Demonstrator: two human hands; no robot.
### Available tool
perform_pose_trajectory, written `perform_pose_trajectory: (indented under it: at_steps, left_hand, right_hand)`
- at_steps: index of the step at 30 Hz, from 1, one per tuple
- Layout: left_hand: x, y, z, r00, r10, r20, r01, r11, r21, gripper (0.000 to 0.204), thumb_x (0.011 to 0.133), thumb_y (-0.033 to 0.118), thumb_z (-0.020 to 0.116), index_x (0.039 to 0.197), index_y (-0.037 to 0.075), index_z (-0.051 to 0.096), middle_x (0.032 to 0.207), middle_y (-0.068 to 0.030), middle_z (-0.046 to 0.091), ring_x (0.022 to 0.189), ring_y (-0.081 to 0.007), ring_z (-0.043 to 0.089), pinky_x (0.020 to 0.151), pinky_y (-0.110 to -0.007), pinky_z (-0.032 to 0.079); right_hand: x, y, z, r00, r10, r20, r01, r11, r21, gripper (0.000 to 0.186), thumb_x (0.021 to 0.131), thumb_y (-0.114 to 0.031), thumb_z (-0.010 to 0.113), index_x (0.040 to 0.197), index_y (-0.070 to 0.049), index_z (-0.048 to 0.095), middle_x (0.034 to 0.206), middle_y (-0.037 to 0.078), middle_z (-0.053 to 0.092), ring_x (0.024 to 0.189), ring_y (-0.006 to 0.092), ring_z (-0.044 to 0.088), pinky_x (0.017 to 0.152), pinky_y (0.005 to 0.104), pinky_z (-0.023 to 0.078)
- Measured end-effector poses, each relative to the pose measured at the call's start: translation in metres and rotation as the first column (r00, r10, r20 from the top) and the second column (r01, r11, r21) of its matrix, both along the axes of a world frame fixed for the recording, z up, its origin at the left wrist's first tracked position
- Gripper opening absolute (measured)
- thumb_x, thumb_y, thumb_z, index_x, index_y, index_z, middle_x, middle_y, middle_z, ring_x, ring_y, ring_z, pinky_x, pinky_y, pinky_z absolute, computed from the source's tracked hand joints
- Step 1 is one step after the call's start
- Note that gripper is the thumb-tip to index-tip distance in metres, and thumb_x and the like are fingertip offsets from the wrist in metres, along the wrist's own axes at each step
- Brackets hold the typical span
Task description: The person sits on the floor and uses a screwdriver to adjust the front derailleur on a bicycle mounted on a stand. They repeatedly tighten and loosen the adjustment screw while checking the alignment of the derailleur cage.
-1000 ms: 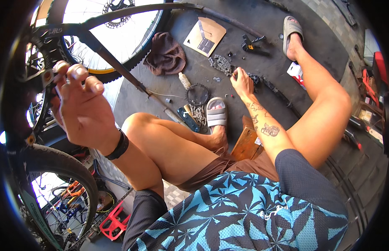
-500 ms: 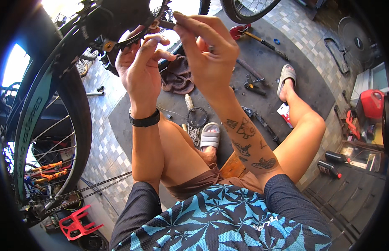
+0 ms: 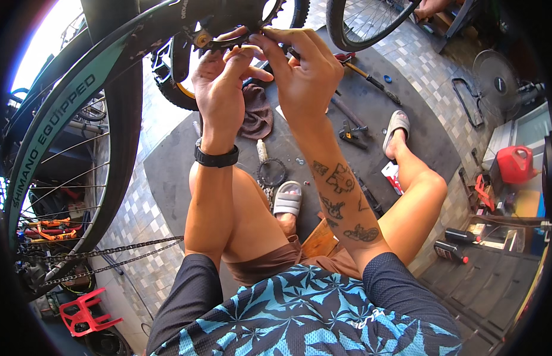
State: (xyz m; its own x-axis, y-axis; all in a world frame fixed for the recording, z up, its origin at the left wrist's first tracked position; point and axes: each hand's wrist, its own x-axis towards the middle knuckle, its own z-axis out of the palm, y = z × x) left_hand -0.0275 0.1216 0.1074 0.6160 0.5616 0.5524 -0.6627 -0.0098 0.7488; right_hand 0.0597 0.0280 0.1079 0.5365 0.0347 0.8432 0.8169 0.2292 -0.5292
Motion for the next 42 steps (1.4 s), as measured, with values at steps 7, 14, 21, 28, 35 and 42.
perform_pose_trajectory:
  at_steps: [7, 14, 21, 28, 35, 42]
  left_hand:
    - [0.002, -0.001, 0.001, 1.0, 0.013, -0.001, -0.013, 1.0, 0.02, 0.029, 0.1, 0.006, 0.062, 0.127, -0.006, 0.065, 0.103, -0.0148, 0.074, 0.089, -0.0228, 0.074, 0.066, -0.033, 0.064]
    - [0.002, -0.001, 0.002, 1.0, 0.02, -0.013, -0.02, 0.999, 0.027, 0.031, 0.098, 0.0, 0.064, 0.129, -0.005, 0.064, 0.106, -0.0159, 0.074, 0.092, -0.026, 0.073, 0.064, -0.035, 0.064]
    - [0.003, -0.006, 0.005, 0.998, 0.047, -0.035, -0.047, 0.999, -0.001, 0.029, 0.098, 0.004, 0.064, 0.126, -0.004, 0.067, 0.093, -0.0155, 0.075, 0.073, -0.0198, 0.074, 0.064, -0.03, 0.063]
    - [0.007, -0.01, 0.007, 0.998, 0.068, 0.001, -0.068, 0.997, -0.033, 0.029, 0.096, 0.004, 0.071, 0.123, -0.004, 0.068, 0.097, -0.0129, 0.075, 0.082, -0.0182, 0.074, 0.059, -0.028, 0.061]
    - [0.01, -0.015, 0.008, 0.976, 0.216, -0.03, -0.215, 0.976, 0.042, 0.029, 0.095, 0.005, 0.073, 0.122, -0.003, 0.067, 0.098, -0.0143, 0.075, 0.082, -0.0183, 0.073, 0.057, -0.029, 0.061]
    - [0.023, -0.023, 0.003, 0.898, 0.44, -0.014, -0.433, 0.889, 0.151, 0.026, 0.096, 0.007, 0.074, 0.118, -0.005, 0.068, 0.094, -0.0122, 0.075, 0.075, -0.014, 0.072, 0.053, -0.025, 0.059]
  right_hand:
    - [0.023, 0.005, -0.002, 0.98, 0.16, 0.115, -0.168, 0.984, 0.066, 0.014, 0.082, -0.007, 0.084, 0.095, -0.005, 0.078, 0.088, 0.004, 0.074, 0.075, 0.0148, 0.073, 0.06, 0.0253, 0.056]
    - [0.035, 0.005, 0.0, 0.958, 0.175, 0.226, -0.19, 0.981, 0.049, 0.015, 0.082, -0.004, 0.086, 0.096, -0.008, 0.082, 0.088, -0.002, 0.075, 0.063, -0.0008, 0.053, 0.05, 0.0179, 0.034]
    - [0.034, 0.002, -0.001, 0.963, 0.184, 0.197, -0.186, 0.982, -0.005, 0.017, 0.084, -0.006, 0.083, 0.1, -0.007, 0.08, 0.094, 0.003, 0.075, 0.073, 0.012, 0.072, 0.059, 0.0227, 0.054]
    - [0.03, -0.001, 0.003, 0.884, 0.437, -0.164, -0.44, 0.898, 0.023, 0.013, 0.089, -0.006, 0.081, 0.101, -0.005, 0.075, 0.093, 0.001, 0.072, 0.07, 0.0028, 0.061, 0.053, 0.0209, 0.044]
    - [0.034, -0.016, 0.014, 0.449, 0.664, -0.598, -0.754, 0.641, 0.144, 0.032, 0.091, -0.024, 0.082, 0.108, -0.005, 0.064, 0.081, -0.006, 0.058, 0.054, -0.0034, 0.035, 0.046, 0.018, 0.023]
    - [0.033, -0.049, -0.043, 0.354, 0.289, -0.89, -0.763, 0.639, -0.096, 0.021, 0.103, -0.014, 0.05, 0.114, 0.0, 0.061, 0.09, 0.002, 0.059, 0.068, 0.0057, 0.052, 0.058, 0.0217, 0.044]
